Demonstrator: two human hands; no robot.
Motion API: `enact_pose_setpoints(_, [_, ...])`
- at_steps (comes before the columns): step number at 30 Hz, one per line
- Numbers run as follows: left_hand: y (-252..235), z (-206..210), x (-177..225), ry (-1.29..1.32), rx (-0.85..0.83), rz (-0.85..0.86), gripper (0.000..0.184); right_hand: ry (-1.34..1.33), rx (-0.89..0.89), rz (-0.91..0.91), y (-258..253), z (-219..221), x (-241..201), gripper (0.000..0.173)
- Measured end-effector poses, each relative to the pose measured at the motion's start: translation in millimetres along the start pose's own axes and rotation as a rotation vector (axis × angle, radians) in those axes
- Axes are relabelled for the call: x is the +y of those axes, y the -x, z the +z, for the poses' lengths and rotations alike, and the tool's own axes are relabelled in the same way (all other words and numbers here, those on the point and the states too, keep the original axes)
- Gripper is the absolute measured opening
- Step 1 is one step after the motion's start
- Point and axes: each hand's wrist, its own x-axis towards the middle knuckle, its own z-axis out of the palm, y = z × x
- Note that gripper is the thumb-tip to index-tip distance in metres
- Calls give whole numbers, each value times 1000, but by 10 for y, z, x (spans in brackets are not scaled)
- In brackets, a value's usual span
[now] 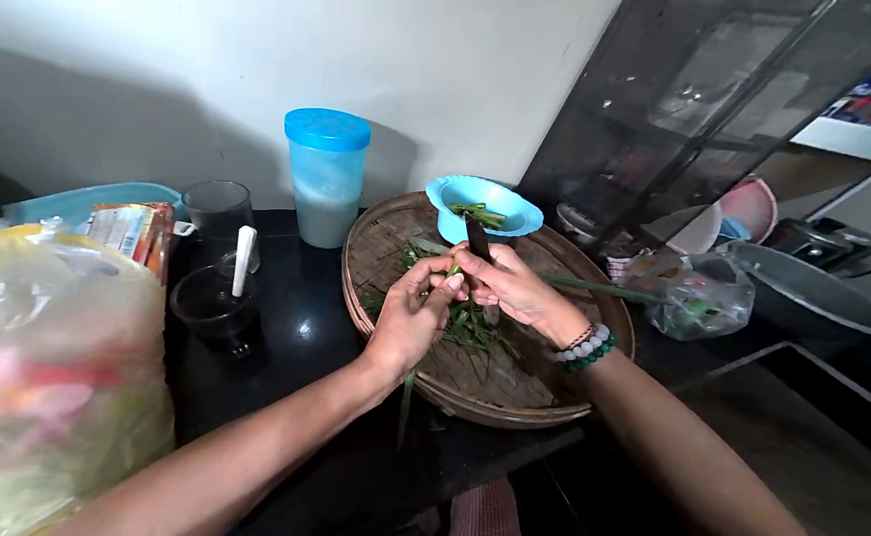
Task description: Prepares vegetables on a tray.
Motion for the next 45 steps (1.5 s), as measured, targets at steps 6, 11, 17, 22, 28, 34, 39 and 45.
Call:
enact_pose_setpoints(6, [-2,13,16,41,62,-14,19,20,-94,49,13,-22,-13,29])
enact_pose_setpoints(11, [27,6,49,105,87,-47,18,135,-46,23,29,-80,5,8])
enact_pose_setpoints(17, [-13,-12,55,129,39,-37,10,-91,-5,81,34,42,-43,10])
enact_pose_setpoints(22, [-37,-19,50,110,23,-95,11,-140,108,125,3,84,-56,15])
enact_pose_setpoints(28, [9,11,75,111,34,-168,14,50,399,0,-11,-195,-264,21])
enact_pose_setpoints(34, [-50,13,124,226,126,-248,21,582,658,12,-550,-938,-345,38])
enact_pose_setpoints(39, [-91,-28,123,321,151,-269,25,606,350,9,-49,-258,-456,34])
enact_pose_setpoints(45, [-79,-43,112,304,106,-266,26,750,252,-221,-88,58,-238,16])
